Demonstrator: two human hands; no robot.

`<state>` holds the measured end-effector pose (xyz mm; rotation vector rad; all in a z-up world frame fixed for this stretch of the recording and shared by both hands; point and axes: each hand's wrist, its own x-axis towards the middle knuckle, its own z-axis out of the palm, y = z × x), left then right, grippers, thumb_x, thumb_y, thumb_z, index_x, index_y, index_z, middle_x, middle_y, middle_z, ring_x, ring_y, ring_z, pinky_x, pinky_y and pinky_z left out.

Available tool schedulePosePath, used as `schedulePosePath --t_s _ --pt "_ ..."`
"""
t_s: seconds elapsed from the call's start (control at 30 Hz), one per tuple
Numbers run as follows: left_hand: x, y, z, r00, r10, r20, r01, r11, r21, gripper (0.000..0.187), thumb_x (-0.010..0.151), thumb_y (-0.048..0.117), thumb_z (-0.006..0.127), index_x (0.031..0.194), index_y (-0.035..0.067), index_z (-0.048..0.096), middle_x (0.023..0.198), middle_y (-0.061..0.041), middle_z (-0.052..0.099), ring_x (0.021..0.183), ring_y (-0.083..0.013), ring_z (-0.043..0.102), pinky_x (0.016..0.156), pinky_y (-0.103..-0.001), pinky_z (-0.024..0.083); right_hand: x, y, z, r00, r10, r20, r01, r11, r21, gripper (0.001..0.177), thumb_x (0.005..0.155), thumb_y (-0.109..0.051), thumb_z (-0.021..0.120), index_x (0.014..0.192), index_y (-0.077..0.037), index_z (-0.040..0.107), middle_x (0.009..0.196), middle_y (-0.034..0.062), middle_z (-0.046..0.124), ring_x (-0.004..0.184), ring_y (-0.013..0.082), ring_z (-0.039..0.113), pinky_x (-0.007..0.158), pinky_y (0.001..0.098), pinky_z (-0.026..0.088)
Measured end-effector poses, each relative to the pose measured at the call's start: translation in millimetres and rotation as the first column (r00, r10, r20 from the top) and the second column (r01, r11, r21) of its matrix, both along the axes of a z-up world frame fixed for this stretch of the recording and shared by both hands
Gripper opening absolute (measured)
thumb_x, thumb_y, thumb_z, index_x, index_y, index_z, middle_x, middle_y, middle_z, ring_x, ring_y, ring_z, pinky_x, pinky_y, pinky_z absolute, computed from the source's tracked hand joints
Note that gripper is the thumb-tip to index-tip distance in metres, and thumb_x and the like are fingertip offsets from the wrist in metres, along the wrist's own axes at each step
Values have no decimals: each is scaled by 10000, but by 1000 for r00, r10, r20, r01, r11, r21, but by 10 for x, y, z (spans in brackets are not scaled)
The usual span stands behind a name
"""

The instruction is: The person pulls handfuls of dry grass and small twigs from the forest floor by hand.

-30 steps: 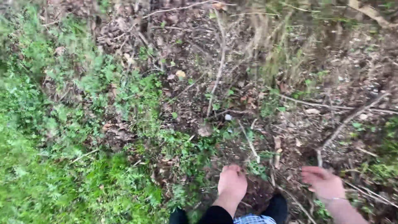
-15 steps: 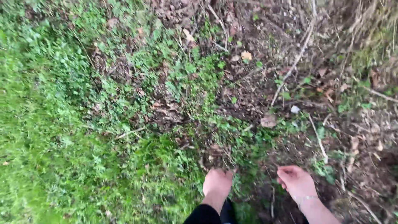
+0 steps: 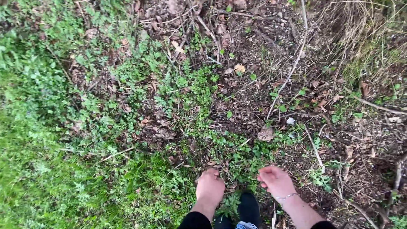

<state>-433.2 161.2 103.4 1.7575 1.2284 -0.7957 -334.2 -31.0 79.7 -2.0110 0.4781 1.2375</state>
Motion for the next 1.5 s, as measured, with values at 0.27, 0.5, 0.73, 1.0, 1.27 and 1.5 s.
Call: schedulePosePath --t_s 0.27,0.5,0.73,1.0,1.27,1.5 --pt "641 173 -22 1000 -2 27 3 1000 -21 488 896 -26 472 1333 151 601 1300 -76 653 551 -91 586 436 -256 492 446 42 -244 1000 -30 5 30 996 90 217 993 -93 629 1179 -28 719 929 118 793 715 172 680 584 240 534" --pt "1145 608 -404 979 -203 31 200 978 66 426 956 86 509 1364 182 589 1384 -48 567 1035 -187 661 812 -307 603 709 629 -120 999 -50 -14 51 998 36 220 1017 -130 597 1207 -73 693 1014 97 781 740 135 661 591 217 532" --pt "1356 1124 -1744 867 -275 415 152 940 306 406 795 132 556 1186 112 664 1189 -138 649 1144 -358 587 1035 -456 441 831 1443 -1377 755 330 567 -325 939 -114 101 936 -286 578 941 -231 663 906 2 744 810 205 716 788 350 535" --pt "1481 1901 -1566 766 -278 580 81 937 341 294 831 49 534 1097 87 653 1093 -175 621 1111 -432 620 975 -512 524 1767 3138 -839 496 721 484 -601 687 -409 691 923 -77 419 1585 -154 236 1675 94 217 1199 486 610 1022 621 522" --pt "1537 2012 -1361 861 -169 479 128 985 117 330 927 -6 484 1208 101 618 1175 -68 589 1148 -242 646 977 -364 570 2351 3018 -2171 23 842 539 -355 511 -783 279 903 -87 492 878 -58 768 936 163 657 827 414 733 687 518 627" --pt "1572 2118 -1462 877 -106 469 91 994 55 328 946 -29 446 1192 107 615 1180 -44 581 1145 -196 652 977 -336 581 1991 3378 -1596 463 882 84 -575 372 -729 327 921 -147 496 964 -86 814 977 118 752 940 316 753 806 480 615"
